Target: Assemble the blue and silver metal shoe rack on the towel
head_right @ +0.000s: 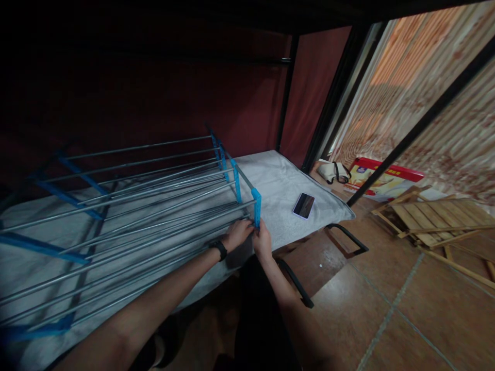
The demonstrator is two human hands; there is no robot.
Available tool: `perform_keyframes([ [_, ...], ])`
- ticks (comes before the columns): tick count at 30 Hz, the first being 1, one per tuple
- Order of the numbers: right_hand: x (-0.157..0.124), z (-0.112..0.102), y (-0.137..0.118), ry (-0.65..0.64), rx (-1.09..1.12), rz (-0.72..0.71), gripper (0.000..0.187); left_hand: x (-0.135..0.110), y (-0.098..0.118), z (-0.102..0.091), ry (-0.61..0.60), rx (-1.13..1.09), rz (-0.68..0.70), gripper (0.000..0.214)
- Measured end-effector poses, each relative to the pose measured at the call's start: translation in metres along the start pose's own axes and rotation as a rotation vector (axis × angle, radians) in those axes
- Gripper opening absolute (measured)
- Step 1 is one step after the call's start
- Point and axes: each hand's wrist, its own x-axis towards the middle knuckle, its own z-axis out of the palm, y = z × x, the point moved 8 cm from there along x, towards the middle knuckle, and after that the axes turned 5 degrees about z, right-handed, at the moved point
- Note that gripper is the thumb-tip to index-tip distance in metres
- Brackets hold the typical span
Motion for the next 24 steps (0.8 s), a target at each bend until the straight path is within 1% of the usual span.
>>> perform_keyframes([
  [2, -0.001, -0.001, 0.001, 0.018, -0.012, 0.033, 0.047, 0.001, 0.0, 0.0, 0.002, -0.014, -0.007, 0.028],
  [9, -0.002, -0.004, -0.009, -0.01, 0.019, 0.049, 0.045, -0.002, -0.003, -0.003, 0.023, -0.044, -0.03, 0.027],
  [17, -0.003, -0.001, -0.004, 0.008, 0.087, 0.095, 0.046, -0.005, -0.005, 0.002, -0.004, -0.039, -0.038, 0.028],
  [24, 0.0, -0.002, 0.0, -0.039, 0.151, 0.103, 0.047, -0.002, -0.008, 0.007, -0.028, -0.086, -0.002, 0.03],
])
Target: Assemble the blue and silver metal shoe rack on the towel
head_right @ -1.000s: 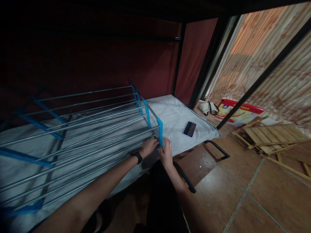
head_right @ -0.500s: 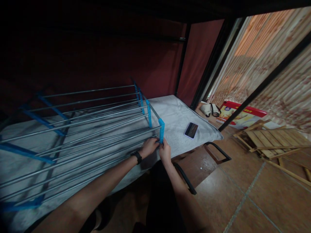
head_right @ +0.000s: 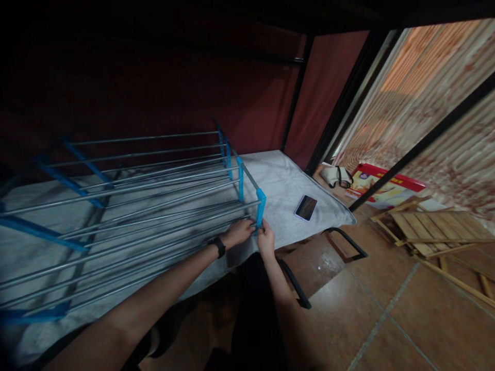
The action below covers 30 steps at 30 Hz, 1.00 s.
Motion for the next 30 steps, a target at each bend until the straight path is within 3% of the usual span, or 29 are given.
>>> perform_keyframes([
  [5, -0.002, 0.006, 0.005, -0.028, 0.019, 0.005, 0.044, -0.002, -0.003, 0.004, 0.013, -0.033, 0.002, 0.033],
  [13, -0.002, 0.011, 0.015, -0.046, 0.022, 0.045, 0.037, 0.002, -0.004, -0.005, 0.019, -0.058, -0.003, 0.031],
  [30, -0.013, 0.016, 0.003, -0.05, -0.165, 0.002, 0.034, 0.0, -0.006, -0.005, 0.004, -0.004, 0.012, 0.025],
])
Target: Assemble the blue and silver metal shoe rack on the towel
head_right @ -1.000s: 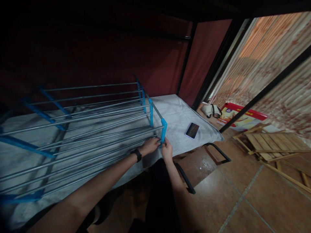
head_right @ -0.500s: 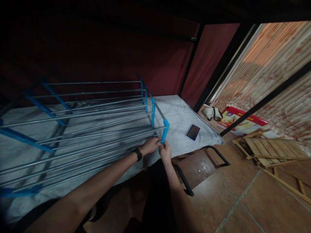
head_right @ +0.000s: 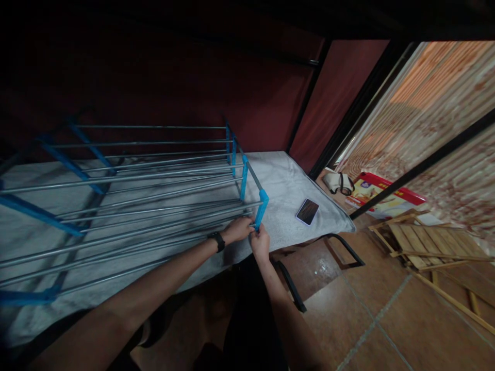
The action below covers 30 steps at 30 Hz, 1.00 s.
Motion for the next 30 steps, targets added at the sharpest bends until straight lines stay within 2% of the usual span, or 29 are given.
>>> perform_keyframes([
  [8, -0.003, 0.001, 0.003, 0.087, -0.075, 0.021, 0.032, 0.001, 0.001, 0.002, -0.016, 0.05, -0.049, 0.022],
  [13, -0.002, 0.0, 0.004, 0.098, -0.077, 0.035, 0.032, -0.003, 0.007, -0.002, -0.011, 0.077, -0.054, 0.022],
  [20, 0.003, 0.001, 0.0, 0.032, -0.002, -0.005, 0.03, -0.011, 0.017, -0.012, 0.015, 0.128, 0.025, 0.024],
  [23, 0.003, 0.002, 0.001, 0.043, 0.014, 0.004, 0.031, -0.015, 0.019, -0.018, 0.025, 0.151, 0.051, 0.035],
  [27, 0.003, 0.003, 0.008, 0.043, 0.016, 0.031, 0.026, -0.04, 0.022, -0.025, 0.076, 0.194, 0.037, 0.052],
  [30, 0.004, 0.004, 0.014, 0.036, 0.016, 0.047, 0.021, -0.085, 0.029, -0.025, 0.179, 0.255, 0.076, 0.054],
])
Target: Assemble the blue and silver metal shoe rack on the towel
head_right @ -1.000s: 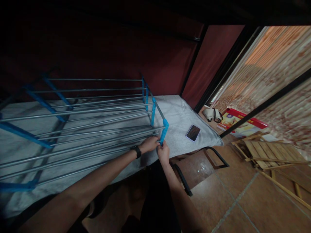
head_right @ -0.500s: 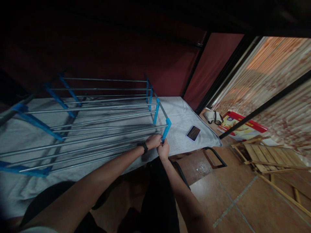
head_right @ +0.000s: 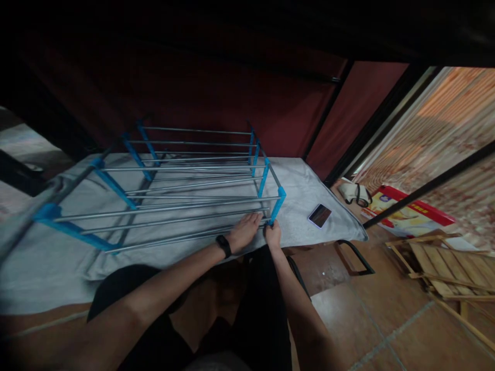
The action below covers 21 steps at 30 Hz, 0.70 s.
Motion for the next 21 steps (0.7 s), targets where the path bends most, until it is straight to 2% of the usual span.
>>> perform_keyframes([
  [3, 0.003, 0.003, 0.006, -0.007, 0.015, 0.011, 0.023, -0.065, 0.01, -0.007, 0.141, 0.053, 0.097, 0.051],
  [6, 0.006, 0.002, 0.01, -0.008, 0.044, 0.023, 0.029, -0.139, -0.011, -0.002, 0.204, -0.087, -0.003, 0.047],
  [8, 0.003, -0.005, 0.014, 0.013, 0.062, 0.034, 0.035, -0.188, -0.044, 0.003, 0.273, -0.301, -0.193, 0.042],
  [12, -0.024, -0.028, 0.018, 0.069, 0.068, 0.031, 0.041, -0.29, -0.126, 0.021, 0.583, -0.862, -0.838, 0.022],
  [14, -0.048, -0.027, 0.008, 0.037, -0.003, -0.09, 0.034, -0.327, -0.149, 0.027, 0.73, -1.071, -1.019, 0.015],
  [16, -0.08, -0.004, -0.009, -0.125, -0.113, -0.278, 0.03, -0.352, -0.167, 0.019, 0.828, -1.09, -1.054, 0.014],
  [19, -0.133, 0.05, -0.036, -0.379, -0.218, -0.551, 0.036, -0.389, -0.198, -0.01, 0.919, -0.819, -1.122, 0.013],
  [21, -0.158, 0.084, -0.052, -0.452, -0.263, -0.703, 0.043, -0.413, -0.222, -0.029, 0.962, -0.657, -1.181, 0.015],
])
